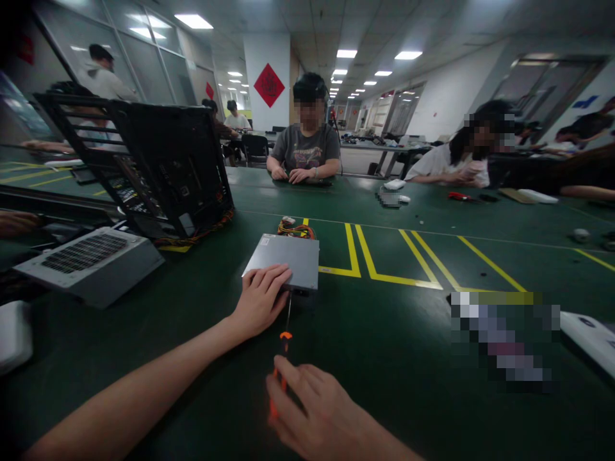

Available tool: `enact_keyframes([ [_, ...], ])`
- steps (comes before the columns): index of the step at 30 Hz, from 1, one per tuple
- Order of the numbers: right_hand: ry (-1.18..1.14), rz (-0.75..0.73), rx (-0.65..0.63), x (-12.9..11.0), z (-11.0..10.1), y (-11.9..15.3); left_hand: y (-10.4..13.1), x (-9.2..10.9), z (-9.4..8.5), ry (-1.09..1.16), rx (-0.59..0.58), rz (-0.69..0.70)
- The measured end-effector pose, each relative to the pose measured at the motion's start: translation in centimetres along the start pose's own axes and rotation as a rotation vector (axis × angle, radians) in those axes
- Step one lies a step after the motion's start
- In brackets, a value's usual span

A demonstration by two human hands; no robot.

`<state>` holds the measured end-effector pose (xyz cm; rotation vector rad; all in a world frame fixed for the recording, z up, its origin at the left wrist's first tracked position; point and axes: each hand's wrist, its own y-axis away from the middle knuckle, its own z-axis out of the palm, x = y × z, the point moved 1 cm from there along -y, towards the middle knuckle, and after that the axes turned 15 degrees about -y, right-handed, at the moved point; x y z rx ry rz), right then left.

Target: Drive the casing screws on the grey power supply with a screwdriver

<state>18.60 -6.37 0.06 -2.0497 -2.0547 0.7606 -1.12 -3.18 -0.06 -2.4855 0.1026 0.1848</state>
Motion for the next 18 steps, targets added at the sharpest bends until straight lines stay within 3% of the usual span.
enact_keyframes([
  [12,-0.139,0.15,-0.134,0.29,-0.3,-0.85,-0.12,0.09,-0.05,0.01,-0.024,-0.01],
  [18,-0.134,0.09,-0.05,0.44,0.34,-0.8,-0.14,0.09,-0.02,0.01,-0.016,-0.009],
])
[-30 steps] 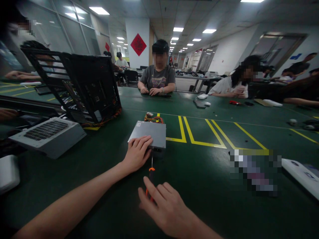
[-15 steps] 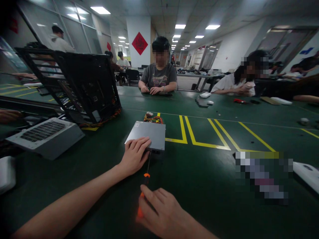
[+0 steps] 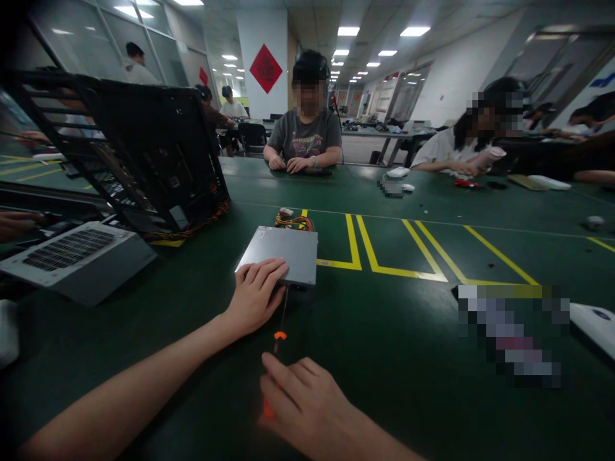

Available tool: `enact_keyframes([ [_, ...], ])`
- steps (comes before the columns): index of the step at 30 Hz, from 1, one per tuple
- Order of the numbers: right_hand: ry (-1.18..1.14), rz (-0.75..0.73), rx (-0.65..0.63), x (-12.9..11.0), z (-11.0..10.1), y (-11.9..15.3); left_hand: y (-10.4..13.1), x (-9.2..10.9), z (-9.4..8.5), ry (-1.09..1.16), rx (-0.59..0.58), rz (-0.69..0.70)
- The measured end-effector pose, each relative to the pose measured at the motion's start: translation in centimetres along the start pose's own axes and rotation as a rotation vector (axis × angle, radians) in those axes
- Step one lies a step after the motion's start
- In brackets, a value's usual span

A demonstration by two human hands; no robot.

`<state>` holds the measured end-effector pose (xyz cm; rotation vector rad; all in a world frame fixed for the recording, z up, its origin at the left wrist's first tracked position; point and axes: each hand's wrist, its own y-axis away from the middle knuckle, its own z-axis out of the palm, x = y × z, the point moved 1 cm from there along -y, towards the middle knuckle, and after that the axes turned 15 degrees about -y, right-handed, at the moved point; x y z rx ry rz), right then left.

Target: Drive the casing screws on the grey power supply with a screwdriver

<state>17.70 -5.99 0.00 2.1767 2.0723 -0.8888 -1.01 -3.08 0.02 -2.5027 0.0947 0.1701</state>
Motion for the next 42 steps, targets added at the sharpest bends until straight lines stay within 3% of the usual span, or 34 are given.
enact_keyframes([
  [5,-0.038,0.024,0.046,0.2,0.5,0.2,0.1,0.0,0.1,0.009,-0.003,0.008],
  [11,-0.033,0.063,-0.034,-0.2,0.1,0.3,0.0,0.1,0.1,0.005,0.004,0.004],
  [16,-0.006,0.001,0.002,0.0,0.2,0.1,0.0,0.0,0.0,-0.006,-0.011,0.007],
  [28,-0.023,0.051,-0.057,-0.2,-0.2,-0.2,0.0,0.0,0.1,-0.026,-0.015,0.006],
  [35,0.003,-0.016,0.002,0.0,-0.1,-0.2,0.0,0.0,0.1,-0.022,-0.01,0.006],
  [42,0.002,-0.064,0.201,0.8,1.2,0.6,0.0,0.1,0.1,-0.009,0.0,0.002],
])
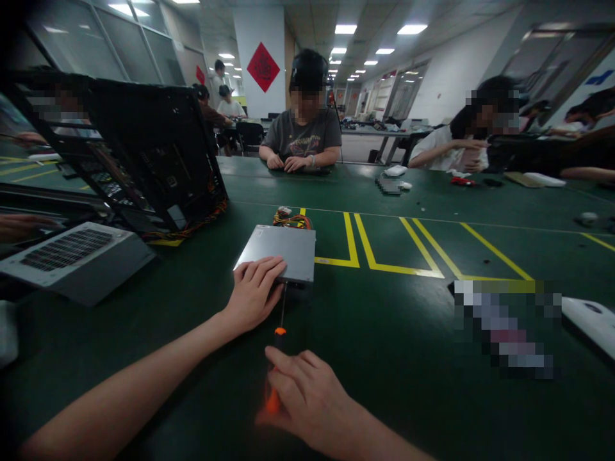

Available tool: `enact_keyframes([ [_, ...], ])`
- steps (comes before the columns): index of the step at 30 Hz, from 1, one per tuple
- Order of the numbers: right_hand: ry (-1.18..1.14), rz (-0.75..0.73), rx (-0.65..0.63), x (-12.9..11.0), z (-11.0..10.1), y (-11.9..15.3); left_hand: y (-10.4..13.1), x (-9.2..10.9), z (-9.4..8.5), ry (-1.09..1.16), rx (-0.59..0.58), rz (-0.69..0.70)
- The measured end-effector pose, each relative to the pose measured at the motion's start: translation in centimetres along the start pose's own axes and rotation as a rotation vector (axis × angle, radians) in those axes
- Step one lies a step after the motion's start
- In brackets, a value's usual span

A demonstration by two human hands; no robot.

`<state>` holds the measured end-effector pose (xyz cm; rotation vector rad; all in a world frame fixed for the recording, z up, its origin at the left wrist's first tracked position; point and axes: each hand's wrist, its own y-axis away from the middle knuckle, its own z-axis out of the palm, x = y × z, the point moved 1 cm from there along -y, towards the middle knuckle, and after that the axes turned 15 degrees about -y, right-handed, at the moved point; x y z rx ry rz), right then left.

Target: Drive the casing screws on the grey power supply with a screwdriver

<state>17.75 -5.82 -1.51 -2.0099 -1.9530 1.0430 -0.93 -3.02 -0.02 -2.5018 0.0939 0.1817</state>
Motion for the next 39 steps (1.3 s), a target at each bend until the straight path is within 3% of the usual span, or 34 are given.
enact_keyframes([
  [3,0.008,0.038,-0.03,-0.3,-0.4,0.0,0.0,0.0,-0.1,0.008,0.01,0.001],
  [8,0.004,0.082,-0.199,-0.9,-1.2,-0.4,0.0,0.0,-0.1,0.017,0.004,0.0],
  [14,0.037,-0.03,-0.053,-0.7,-1.1,-0.7,0.1,-0.1,0.0,0.0,0.001,0.002],
  [17,0.018,-0.013,-0.036,-0.5,-0.8,-0.6,0.0,-0.1,0.0,-0.002,0.004,0.006],
  [20,-0.002,0.048,-0.073,-0.6,-0.7,-0.4,0.0,-0.1,0.0,-0.009,0.008,0.01],
  [26,0.024,0.112,-0.267,-0.9,-0.8,-0.5,0.1,-0.1,0.2,-0.021,0.014,0.013],
  [35,0.004,0.111,-0.181,-0.6,-0.1,-0.3,0.1,-0.1,0.2,-0.018,0.012,0.018],
  [39,-0.007,0.153,-0.26,-1.0,-0.7,-0.6,0.2,-0.1,0.2,-0.014,0.013,0.017],
])
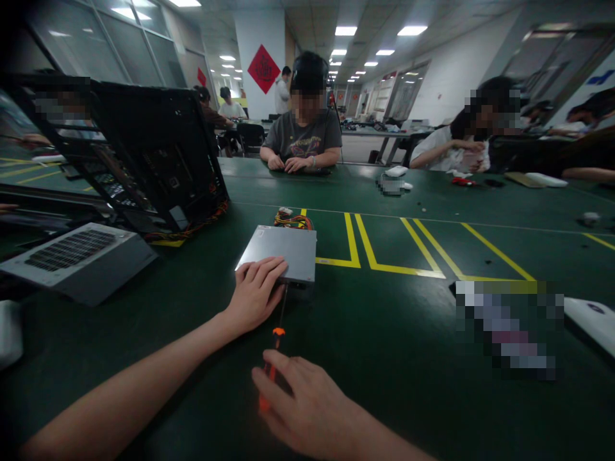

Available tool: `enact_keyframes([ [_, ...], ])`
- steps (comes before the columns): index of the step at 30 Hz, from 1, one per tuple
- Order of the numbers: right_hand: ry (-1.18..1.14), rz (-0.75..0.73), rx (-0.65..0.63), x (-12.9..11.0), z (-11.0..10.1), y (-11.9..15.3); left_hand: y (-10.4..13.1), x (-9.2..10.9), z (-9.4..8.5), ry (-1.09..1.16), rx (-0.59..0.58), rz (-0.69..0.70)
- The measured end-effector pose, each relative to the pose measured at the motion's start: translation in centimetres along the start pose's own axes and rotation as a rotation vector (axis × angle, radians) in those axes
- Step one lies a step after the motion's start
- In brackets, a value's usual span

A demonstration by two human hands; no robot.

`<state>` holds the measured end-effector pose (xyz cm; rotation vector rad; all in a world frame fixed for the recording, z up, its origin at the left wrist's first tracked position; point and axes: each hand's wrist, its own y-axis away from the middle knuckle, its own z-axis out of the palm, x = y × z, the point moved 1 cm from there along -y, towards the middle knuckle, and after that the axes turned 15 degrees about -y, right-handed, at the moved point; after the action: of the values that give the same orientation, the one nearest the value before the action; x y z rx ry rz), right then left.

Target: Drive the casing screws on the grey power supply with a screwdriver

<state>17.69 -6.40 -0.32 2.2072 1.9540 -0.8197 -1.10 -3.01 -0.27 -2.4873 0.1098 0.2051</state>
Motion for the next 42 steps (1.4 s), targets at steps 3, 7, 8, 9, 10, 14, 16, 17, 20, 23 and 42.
enact_keyframes([
  [3,0.036,-0.04,0.012,-0.1,-0.2,-0.2,0.0,0.0,0.0,0.011,0.009,-0.003],
  [7,0.042,-0.082,0.066,0.2,0.2,-0.4,0.0,0.0,-0.1,0.019,0.006,0.0],
  [8,0.034,-0.077,0.068,0.3,0.3,-0.4,0.0,0.0,-0.1,0.019,0.006,0.0],
  [9,0.026,-0.07,0.072,0.3,0.4,-0.4,0.0,0.0,-0.2,0.018,0.004,0.0],
  [10,0.016,-0.062,0.077,0.4,0.5,-0.4,0.0,0.0,-0.2,0.016,0.005,0.0],
  [14,-0.006,-0.028,0.068,0.1,0.2,-0.3,-0.1,0.0,-0.2,-0.004,0.006,0.003],
  [16,0.007,-0.02,0.033,-0.1,0.0,-0.4,-0.1,0.0,-0.2,-0.015,0.001,0.001],
  [17,0.018,-0.026,0.021,-0.2,-0.1,-0.4,-0.1,0.0,-0.2,-0.017,-0.001,0.0],
  [20,0.048,-0.069,0.046,-0.2,-0.1,-0.4,0.0,0.0,-0.1,-0.014,0.0,0.003],
  [23,0.046,-0.096,0.096,0.2,0.4,-0.3,0.0,0.0,0.0,-0.015,0.002,0.011],
  [42,0.097,-0.034,0.068,0.8,1.0,-0.4,0.4,-0.1,0.4,-0.025,0.032,0.023],
])
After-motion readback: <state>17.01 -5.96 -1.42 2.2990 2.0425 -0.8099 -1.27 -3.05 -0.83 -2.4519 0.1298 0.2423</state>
